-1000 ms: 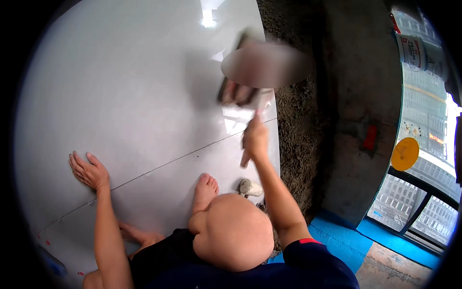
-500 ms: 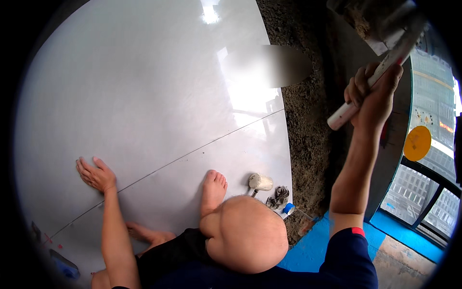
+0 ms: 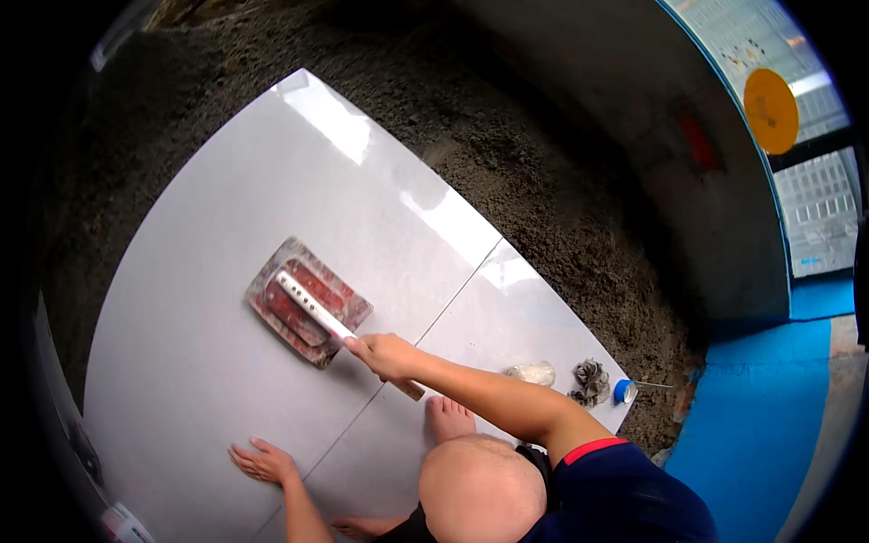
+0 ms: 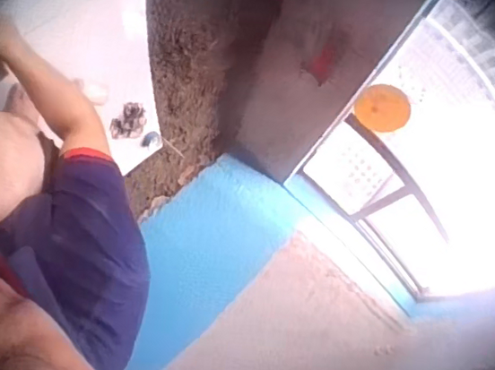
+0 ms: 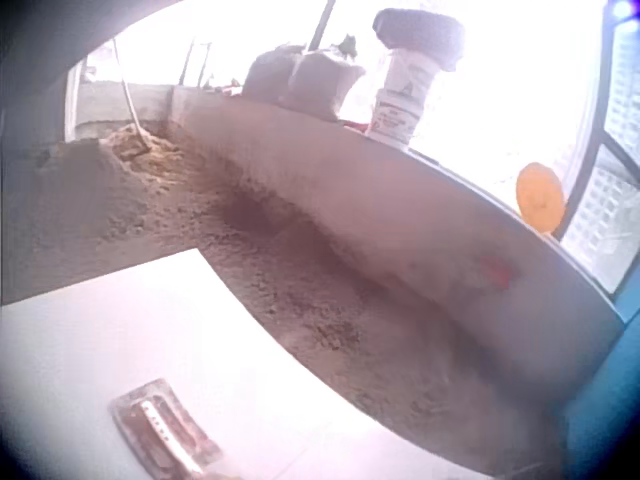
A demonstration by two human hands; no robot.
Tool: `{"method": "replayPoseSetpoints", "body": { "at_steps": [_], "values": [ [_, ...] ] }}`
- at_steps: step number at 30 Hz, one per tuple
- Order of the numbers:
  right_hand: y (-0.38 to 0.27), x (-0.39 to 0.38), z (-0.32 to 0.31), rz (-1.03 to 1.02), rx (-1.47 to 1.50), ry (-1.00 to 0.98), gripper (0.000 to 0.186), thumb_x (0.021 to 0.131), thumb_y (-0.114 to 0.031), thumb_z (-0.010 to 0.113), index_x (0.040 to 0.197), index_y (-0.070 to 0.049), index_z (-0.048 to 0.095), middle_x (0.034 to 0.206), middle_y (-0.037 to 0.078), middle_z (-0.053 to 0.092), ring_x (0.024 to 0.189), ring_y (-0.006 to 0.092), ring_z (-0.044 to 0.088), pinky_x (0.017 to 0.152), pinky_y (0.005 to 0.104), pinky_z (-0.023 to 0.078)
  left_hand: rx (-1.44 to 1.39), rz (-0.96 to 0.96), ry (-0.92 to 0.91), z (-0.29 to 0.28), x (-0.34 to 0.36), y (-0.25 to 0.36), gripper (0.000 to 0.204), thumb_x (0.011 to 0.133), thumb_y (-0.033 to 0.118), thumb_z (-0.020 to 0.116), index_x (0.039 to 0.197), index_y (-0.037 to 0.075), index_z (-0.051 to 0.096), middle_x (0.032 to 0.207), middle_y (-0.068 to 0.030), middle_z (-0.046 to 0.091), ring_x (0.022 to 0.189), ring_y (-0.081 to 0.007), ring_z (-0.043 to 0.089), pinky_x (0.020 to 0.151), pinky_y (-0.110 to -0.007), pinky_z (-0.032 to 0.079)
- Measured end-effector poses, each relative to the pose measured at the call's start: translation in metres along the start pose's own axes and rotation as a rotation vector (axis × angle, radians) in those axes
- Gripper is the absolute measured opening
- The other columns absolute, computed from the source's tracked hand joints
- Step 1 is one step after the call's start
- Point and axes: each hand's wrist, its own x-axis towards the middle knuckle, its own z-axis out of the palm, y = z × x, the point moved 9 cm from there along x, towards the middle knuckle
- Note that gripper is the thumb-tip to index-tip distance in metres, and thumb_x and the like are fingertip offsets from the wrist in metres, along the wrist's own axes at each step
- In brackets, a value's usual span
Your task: The person positions and aligns large floor tiles onto a prepared mortar bed, using a grout float to press the tiles down and tapping the edges by hand to level them.
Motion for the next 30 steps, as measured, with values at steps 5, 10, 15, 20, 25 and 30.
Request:
{"method": "replayPoseSetpoints", "body": {
  "at_steps": [5,10,15,20,25,30],
  "values": [
    [0.131,-0.097,-0.107,-0.040,0.276,0.595,0.042,0.103,-0.041,0.054,0.102,0.001,0.062,0.080,0.011,0.064,0.068,0.0166,0.066,0.066,0.0325,0.053,0.016,0.015,0.002,0.007,-0.003,0.017,0.058,0.105,0.042,0.045,0.144,0.000,0.044,0.150,-0.0176,0.044,0.141,-0.0335,0.040,0.115,-0.047,0.032],
    [0.322,-0.281,-0.178,0.463,0.288,1.241,0.029,0.102,-0.028,0.055,0.101,0.001,0.060,0.080,0.007,0.062,0.065,0.0156,0.065,0.059,0.0331,0.052,0.027,0.014,0.008,0.006,-0.003,0.014,0.057,0.104,0.043,0.046,0.143,0.001,0.045,0.147,-0.0175,0.046,0.138,-0.0340,0.043,0.113,-0.048,0.034],
    [0.318,-0.261,-0.241,0.252,0.281,1.275,0.021,0.101,-0.021,0.055,0.106,-0.001,0.059,0.086,0.006,0.062,0.067,0.0162,0.065,0.059,0.0329,0.052,0.040,-0.011,0.006,0.010,0.004,0.013,0.059,0.103,0.044,0.046,0.142,0.000,0.047,0.146,-0.0198,0.047,0.137,-0.0352,0.043,0.112,-0.048,0.036],
    [0.260,-0.114,-0.310,0.152,0.614,1.007,0.025,0.099,-0.015,0.055,0.122,-0.005,0.059,0.091,0.007,0.060,0.070,0.0167,0.062,0.063,0.0329,0.055,0.119,-0.100,-0.144,0.029,0.013,0.010,0.064,0.103,0.048,0.045,0.144,-0.001,0.044,0.149,-0.0223,0.043,0.138,-0.0363,0.042,0.113,-0.048,0.035],
    [0.227,-0.050,-0.338,0.122,0.655,0.960,0.023,0.096,-0.010,0.052,0.115,-0.002,0.062,0.083,0.006,0.061,0.063,0.0157,0.061,0.057,0.0304,0.050,-0.014,-0.091,-0.249,0.032,0.004,0.004,0.068,0.104,0.049,0.043,0.150,0.000,0.038,0.156,-0.0227,0.034,0.144,-0.0371,0.035,0.115,-0.047,0.033],
    [0.239,-0.057,-0.336,0.168,0.603,1.007,0.024,0.095,-0.012,0.050,0.109,0.001,0.065,0.076,0.005,0.061,0.059,0.0156,0.061,0.054,0.0307,0.048,0.008,0.017,-0.257,0.029,-0.015,0.000,0.069,0.105,0.049,0.038,0.156,0.003,0.028,0.162,-0.0200,0.025,0.150,-0.0351,0.025,0.118,-0.049,0.027]
  ]
}}
